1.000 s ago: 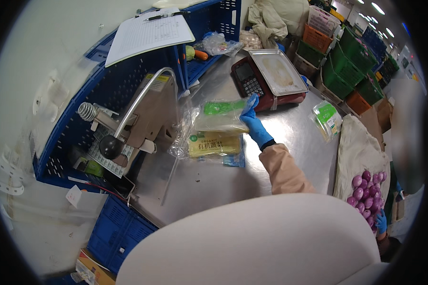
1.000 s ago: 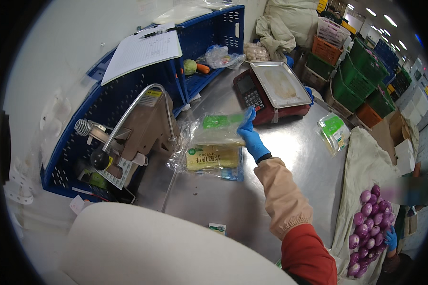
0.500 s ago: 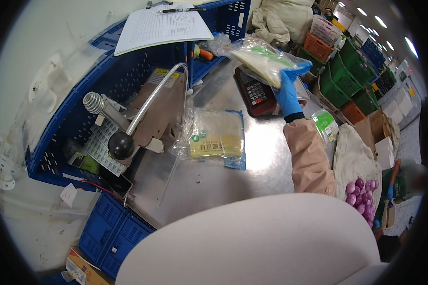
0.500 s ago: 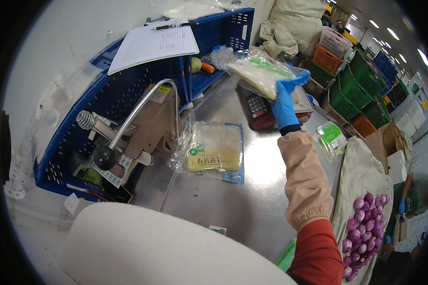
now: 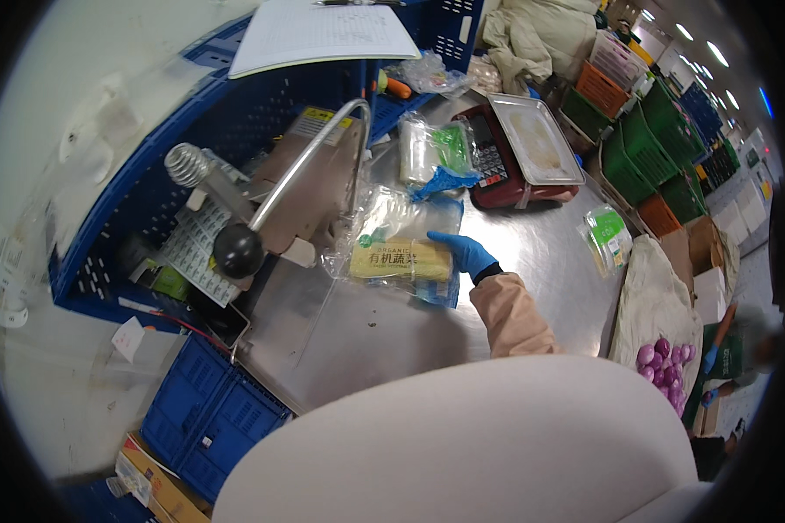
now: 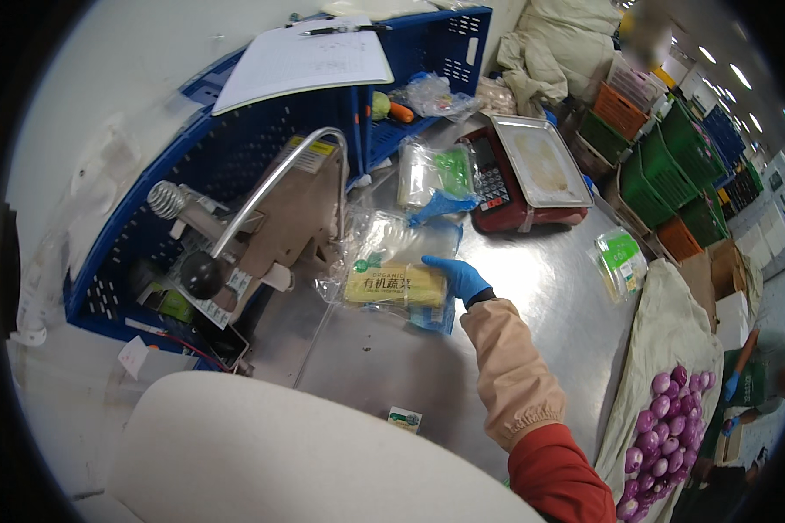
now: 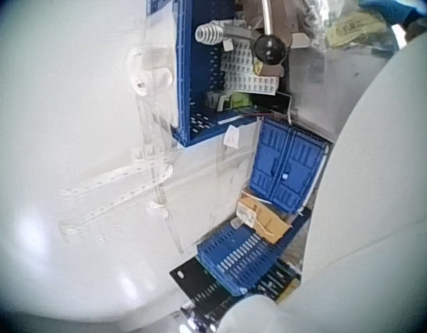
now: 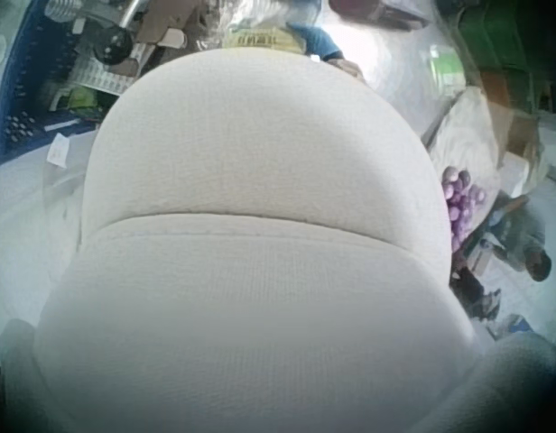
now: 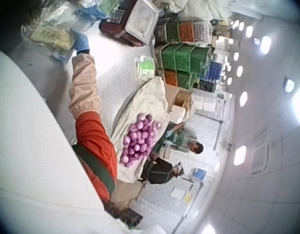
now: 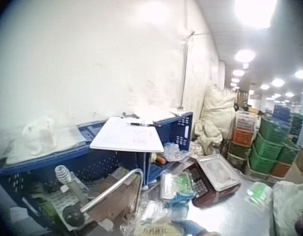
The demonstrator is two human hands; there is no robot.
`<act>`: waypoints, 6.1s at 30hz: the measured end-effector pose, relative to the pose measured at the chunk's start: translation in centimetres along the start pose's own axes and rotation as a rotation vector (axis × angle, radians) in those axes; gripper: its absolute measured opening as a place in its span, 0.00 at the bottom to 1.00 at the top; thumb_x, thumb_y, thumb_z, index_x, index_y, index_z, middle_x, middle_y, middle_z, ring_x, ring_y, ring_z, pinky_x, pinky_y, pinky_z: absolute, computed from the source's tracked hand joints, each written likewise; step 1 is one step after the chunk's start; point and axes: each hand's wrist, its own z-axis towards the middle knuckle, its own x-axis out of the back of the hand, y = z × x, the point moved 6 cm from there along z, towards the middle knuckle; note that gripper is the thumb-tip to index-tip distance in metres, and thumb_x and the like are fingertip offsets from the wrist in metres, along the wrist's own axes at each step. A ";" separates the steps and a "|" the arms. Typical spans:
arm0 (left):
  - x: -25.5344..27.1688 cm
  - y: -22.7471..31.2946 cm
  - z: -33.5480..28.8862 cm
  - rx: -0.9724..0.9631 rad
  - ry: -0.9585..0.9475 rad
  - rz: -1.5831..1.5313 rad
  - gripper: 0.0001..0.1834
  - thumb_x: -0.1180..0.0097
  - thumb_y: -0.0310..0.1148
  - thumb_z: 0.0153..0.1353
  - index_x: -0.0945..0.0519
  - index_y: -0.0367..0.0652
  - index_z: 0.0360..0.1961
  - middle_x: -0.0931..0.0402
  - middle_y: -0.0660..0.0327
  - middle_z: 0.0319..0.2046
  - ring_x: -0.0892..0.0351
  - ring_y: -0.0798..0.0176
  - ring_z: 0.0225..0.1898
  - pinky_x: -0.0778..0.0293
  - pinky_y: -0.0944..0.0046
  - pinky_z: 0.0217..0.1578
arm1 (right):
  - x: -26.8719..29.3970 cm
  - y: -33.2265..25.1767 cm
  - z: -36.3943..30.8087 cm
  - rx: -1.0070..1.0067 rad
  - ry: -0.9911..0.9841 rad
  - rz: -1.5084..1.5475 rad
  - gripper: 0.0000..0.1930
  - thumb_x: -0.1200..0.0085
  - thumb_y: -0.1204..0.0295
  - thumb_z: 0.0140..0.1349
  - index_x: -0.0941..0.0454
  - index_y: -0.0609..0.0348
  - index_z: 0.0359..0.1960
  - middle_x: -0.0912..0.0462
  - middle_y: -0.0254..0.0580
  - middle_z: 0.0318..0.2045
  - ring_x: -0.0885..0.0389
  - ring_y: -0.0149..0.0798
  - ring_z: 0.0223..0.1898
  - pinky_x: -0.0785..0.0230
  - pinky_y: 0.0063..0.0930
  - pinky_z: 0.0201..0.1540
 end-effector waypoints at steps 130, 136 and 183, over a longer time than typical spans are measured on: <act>30.8 -41.6 -85.8 -0.604 1.008 -0.667 0.23 0.37 0.32 0.58 0.24 0.34 0.53 0.21 0.60 0.45 0.22 0.66 0.44 0.26 0.67 0.48 | -75.2 45.1 -53.6 -0.111 -1.092 -0.774 0.19 0.44 0.64 0.65 0.22 0.65 0.51 0.17 0.38 0.40 0.23 0.27 0.40 0.29 0.24 0.46; 35.4 -42.8 -86.3 -0.561 0.866 -0.606 0.26 0.36 0.33 0.57 0.26 0.35 0.56 0.21 0.61 0.46 0.22 0.66 0.45 0.26 0.69 0.47 | -71.0 45.5 -52.1 0.525 -0.540 -0.500 0.11 0.46 0.70 0.66 0.19 0.65 0.44 0.16 0.32 0.34 0.25 0.23 0.35 0.30 0.20 0.39; 29.0 -47.7 -101.8 -0.693 1.091 -0.455 0.31 0.54 0.52 0.69 0.29 0.34 0.57 0.20 0.55 0.45 0.23 0.69 0.40 0.29 0.72 0.42 | -88.0 52.4 -58.9 -0.242 -1.221 -0.527 0.26 0.38 0.72 0.56 0.31 0.65 0.56 0.22 0.41 0.47 0.23 0.35 0.47 0.28 0.30 0.51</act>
